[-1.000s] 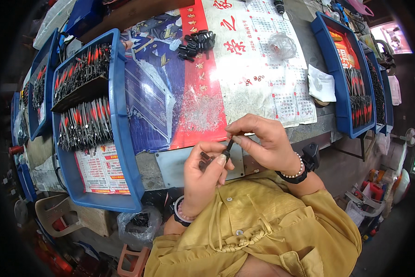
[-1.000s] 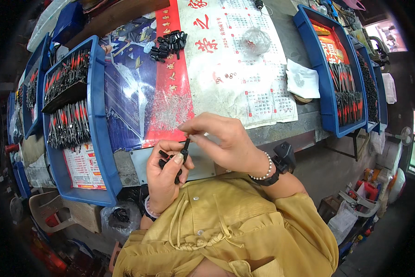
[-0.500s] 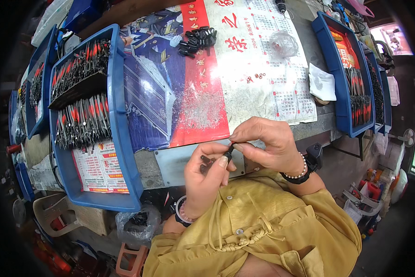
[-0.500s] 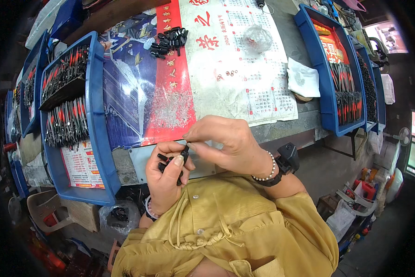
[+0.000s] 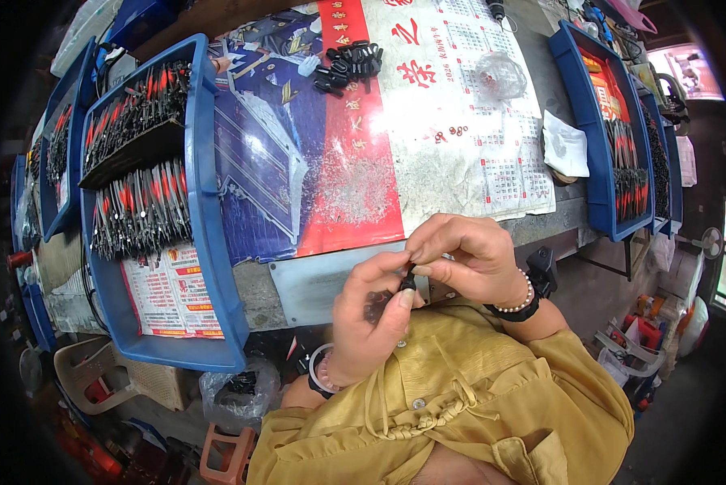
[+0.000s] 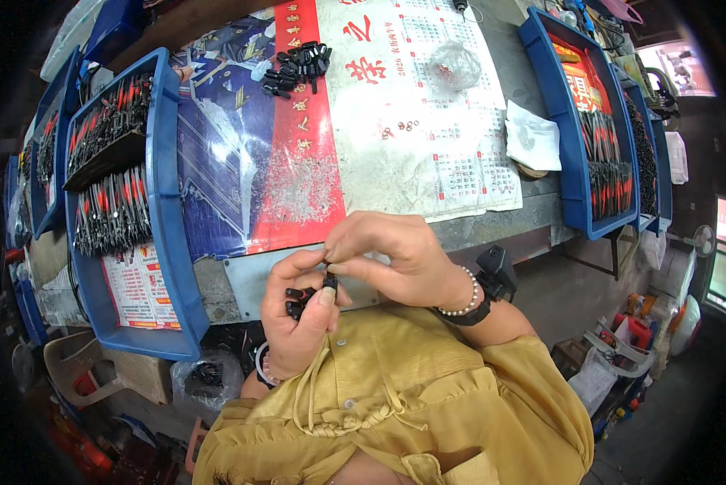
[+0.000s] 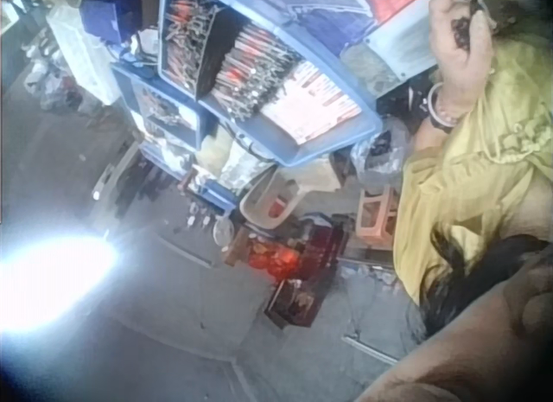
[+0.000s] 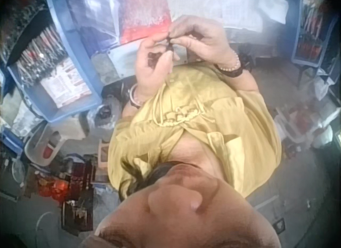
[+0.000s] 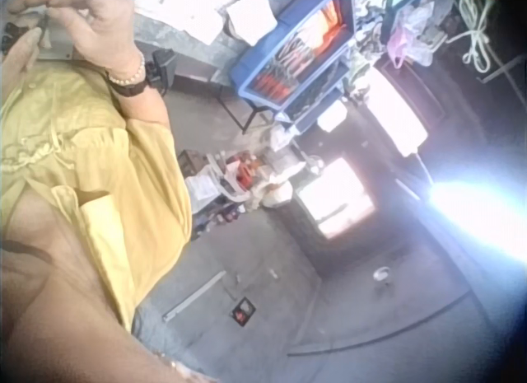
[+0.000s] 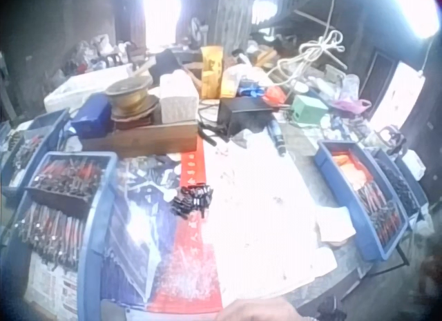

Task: The person repeatedly picks small black plastic key housing parts and tiny metal rings from a workbench, inserts the rings into the housings, and places the assembled units back on the table. The process is repeated continuously throughout the clip.

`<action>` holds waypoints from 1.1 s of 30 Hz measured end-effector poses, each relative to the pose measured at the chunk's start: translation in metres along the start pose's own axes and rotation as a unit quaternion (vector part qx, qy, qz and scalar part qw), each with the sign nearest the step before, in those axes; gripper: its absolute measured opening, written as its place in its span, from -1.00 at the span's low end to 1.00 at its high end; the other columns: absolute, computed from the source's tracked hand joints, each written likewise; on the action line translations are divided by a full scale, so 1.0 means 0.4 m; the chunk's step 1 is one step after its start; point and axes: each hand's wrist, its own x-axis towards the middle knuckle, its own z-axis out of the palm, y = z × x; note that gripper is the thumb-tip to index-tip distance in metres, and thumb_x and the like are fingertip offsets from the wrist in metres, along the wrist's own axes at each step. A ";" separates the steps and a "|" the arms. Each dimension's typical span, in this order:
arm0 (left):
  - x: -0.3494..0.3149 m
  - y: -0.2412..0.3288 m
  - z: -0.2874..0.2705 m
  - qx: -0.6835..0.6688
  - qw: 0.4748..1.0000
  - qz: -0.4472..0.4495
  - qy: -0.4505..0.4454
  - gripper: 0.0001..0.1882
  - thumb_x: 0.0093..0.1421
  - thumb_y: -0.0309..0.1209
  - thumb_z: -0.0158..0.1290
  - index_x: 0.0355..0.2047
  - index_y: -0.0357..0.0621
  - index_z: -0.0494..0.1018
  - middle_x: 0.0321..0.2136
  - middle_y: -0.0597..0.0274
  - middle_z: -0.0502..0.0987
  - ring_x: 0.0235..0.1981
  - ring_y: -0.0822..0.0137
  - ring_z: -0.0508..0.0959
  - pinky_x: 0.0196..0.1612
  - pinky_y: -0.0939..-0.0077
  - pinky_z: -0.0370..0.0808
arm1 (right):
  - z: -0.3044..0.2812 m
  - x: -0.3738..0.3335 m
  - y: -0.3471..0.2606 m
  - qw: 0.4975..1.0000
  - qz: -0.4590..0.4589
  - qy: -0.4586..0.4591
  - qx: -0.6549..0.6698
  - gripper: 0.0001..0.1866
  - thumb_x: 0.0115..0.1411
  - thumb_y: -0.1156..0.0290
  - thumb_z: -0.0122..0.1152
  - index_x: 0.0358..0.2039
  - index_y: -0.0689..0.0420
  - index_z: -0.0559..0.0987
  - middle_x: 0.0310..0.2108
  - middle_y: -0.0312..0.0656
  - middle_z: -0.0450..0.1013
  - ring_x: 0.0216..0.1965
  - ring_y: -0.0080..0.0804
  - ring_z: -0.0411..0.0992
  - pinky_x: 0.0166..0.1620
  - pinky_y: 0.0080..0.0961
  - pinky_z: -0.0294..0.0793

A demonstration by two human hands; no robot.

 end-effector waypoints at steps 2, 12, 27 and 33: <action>0.000 -0.005 -0.001 0.012 1.000 0.025 0.007 -0.62 0.20 -0.62 -0.02 0.04 -0.29 0.25 -0.47 0.28 0.51 -0.56 0.64 0.40 -0.45 0.74 0.35 | 0.013 -0.009 0.001 0.999 -0.019 0.021 -0.039 -0.86 0.01 0.67 0.24 -0.37 0.28 0.53 -0.34 -0.05 0.53 -0.30 -0.24 0.54 -0.26 -0.47 0.52; 0.007 -0.032 0.023 -0.035 0.994 0.059 0.086 -0.72 0.20 -0.61 -0.08 -0.07 -0.27 0.22 -0.45 0.14 0.45 -0.57 0.52 0.43 -0.63 0.73 0.33 | 0.089 -0.047 0.046 0.994 -0.030 0.098 -0.033 -0.86 0.14 0.71 0.16 -0.32 0.30 0.40 -0.25 0.09 0.48 -0.37 -0.44 0.51 -0.36 -0.58 0.52; 0.003 -0.007 0.014 -0.146 0.985 0.032 0.087 -0.73 0.24 -0.60 -0.10 -0.05 -0.29 0.20 -0.45 0.10 0.47 -0.63 0.57 0.36 -0.59 0.76 0.32 | 0.088 -0.031 0.033 0.989 -0.088 0.108 -0.052 -0.77 0.05 0.72 0.24 -0.24 0.31 0.51 -0.23 0.05 0.48 -0.33 -0.41 0.51 -0.32 -0.59 0.53; -0.007 -0.009 0.009 -0.150 0.984 0.033 0.087 -0.73 0.24 -0.60 -0.11 -0.05 -0.27 0.20 -0.46 0.12 0.47 -0.62 0.57 0.37 -0.59 0.76 0.33 | 0.098 -0.029 0.023 0.991 -0.065 0.105 -0.044 -0.82 0.00 0.72 0.26 -0.33 0.33 0.56 -0.30 -0.01 0.50 -0.35 -0.32 0.53 -0.30 -0.54 0.53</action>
